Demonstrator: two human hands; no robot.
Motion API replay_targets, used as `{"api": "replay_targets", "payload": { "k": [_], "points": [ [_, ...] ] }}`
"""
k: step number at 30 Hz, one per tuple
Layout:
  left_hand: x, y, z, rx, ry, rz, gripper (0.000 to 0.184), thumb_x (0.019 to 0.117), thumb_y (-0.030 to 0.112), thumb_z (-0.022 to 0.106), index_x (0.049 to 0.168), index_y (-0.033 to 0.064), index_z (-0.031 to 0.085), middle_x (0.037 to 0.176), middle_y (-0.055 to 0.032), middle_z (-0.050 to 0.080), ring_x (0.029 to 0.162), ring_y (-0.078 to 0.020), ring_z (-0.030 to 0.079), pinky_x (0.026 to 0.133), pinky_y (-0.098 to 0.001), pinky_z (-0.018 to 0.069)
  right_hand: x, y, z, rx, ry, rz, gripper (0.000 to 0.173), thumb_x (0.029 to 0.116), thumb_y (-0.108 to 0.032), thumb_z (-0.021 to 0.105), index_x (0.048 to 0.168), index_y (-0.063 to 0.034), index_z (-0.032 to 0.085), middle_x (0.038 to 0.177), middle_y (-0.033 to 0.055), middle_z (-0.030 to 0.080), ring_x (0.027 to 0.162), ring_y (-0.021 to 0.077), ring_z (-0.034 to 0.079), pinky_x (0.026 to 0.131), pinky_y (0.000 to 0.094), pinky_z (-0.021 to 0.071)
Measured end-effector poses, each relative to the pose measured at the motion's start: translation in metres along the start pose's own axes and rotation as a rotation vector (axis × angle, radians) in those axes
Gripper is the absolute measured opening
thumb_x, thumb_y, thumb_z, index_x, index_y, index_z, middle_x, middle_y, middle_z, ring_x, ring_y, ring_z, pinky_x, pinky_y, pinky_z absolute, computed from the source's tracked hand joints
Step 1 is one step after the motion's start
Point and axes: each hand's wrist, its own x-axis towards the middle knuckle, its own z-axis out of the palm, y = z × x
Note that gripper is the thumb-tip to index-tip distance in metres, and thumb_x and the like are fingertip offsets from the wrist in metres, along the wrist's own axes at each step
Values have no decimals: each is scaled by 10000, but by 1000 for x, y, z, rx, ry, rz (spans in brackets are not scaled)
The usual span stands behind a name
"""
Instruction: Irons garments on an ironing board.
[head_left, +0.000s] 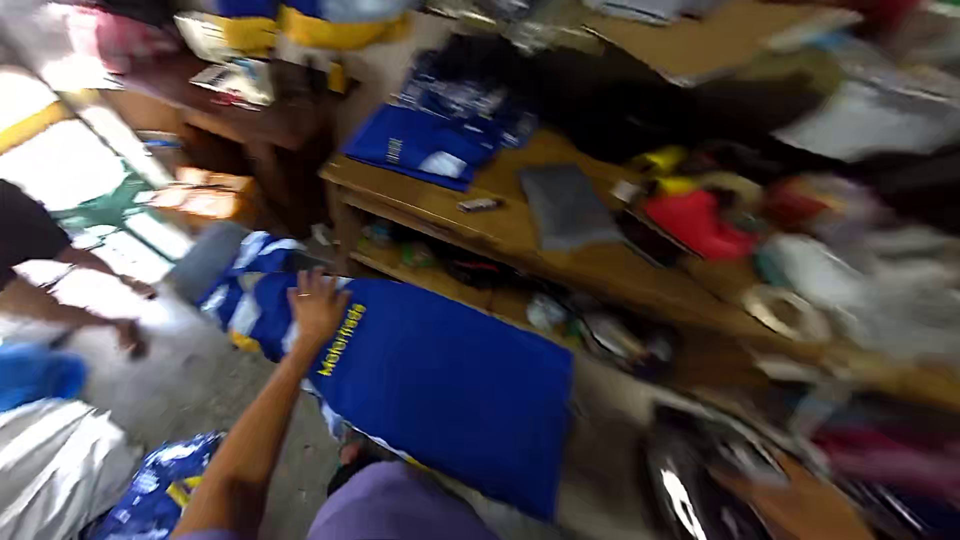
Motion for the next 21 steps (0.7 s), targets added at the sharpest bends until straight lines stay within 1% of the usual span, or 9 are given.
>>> {"api": "replay_targets", "payload": {
  "k": [2, 4, 7, 11, 15, 16, 18, 20, 21],
  "points": [
    [-13, 7, 6, -19, 22, 28, 626, 1041, 556, 430, 1441, 103, 594, 1588, -234, 421, 1496, -527, 282, 1125, -791, 215, 8, 10, -11, 11, 57, 105, 741, 844, -183, 847, 1464, 25, 498, 1345, 389, 554, 1267, 559, 530, 1044, 736, 391],
    [-20, 7, 17, -44, 3, 22, 663, 1054, 562, 385, 1456, 68, 570, 1590, -270, 397, 1494, -550, 267, 1141, -791, 169, 18, 17, -23, 22, 72, 208, 720, 848, -201, 839, 1457, 1, 514, 1328, 357, 581, 1251, 525, 555, 1040, 705, 410],
    [-29, 1, 33, -57, -46, -15, 659, 1063, 567, 328, 1481, 102, 536, 1596, -220, 414, 1509, -486, 288, 1167, -756, 152, 32, 37, -27, 69, 96, 324, 707, 868, -216, 829, 1470, -28, 509, 1237, 357, 621, 1097, 525, 623, 930, 706, 469],
    [-32, -2, 41, -30, -14, -31, 654, 1063, 574, 299, 1493, 136, 527, 1605, -182, 418, 1523, -443, 290, 1189, -722, 145, 47, 62, -17, 75, 140, 286, 641, 839, -175, 851, 1398, -38, 568, 1107, 333, 664, 932, 505, 667, 803, 706, 514],
    [-30, -1, 42, -24, 2, -50, 635, 1060, 572, 305, 1484, 163, 541, 1600, -163, 431, 1522, -420, 304, 1195, -702, 154, 57, 68, -3, 102, 121, 265, 635, 837, -163, 846, 1399, -51, 571, 1146, 330, 657, 986, 504, 659, 829, 710, 506],
    [-31, 2, 40, -23, 1, -44, 627, 1060, 563, 320, 1481, 157, 545, 1595, -176, 434, 1517, -430, 310, 1192, -709, 158, 57, 66, 0, 98, 121, 261, 649, 834, -170, 846, 1408, -48, 567, 1184, 336, 648, 1039, 516, 647, 865, 720, 493],
    [-32, 5, 37, -15, 16, -37, 609, 1059, 537, 352, 1465, 135, 562, 1575, -209, 450, 1496, -456, 339, 1179, -723, 178, 57, 61, 6, 93, 99, 253, 725, 838, -175, 840, 1472, -38, 515, 1321, 350, 589, 1215, 530, 576, 1002, 726, 428],
    [-32, 7, 36, -13, 29, -49, 593, 1056, 511, 382, 1447, 112, 579, 1561, -226, 461, 1484, -462, 356, 1183, -711, 190, 58, 71, 14, 83, 113, 130, 781, 840, -220, 834, 1484, 31, 471, 1359, 388, 543, 1255, 540, 545, 1041, 714, 404],
    [-31, 6, 36, -8, 23, -68, 583, 1055, 505, 385, 1448, 120, 577, 1565, -213, 459, 1491, -448, 349, 1193, -696, 188, 59, 86, 22, 81, 158, 19, 805, 834, -281, 818, 1463, 79, 467, 1326, 401, 553, 1201, 524, 578, 1006, 683, 442]
  ]
}}
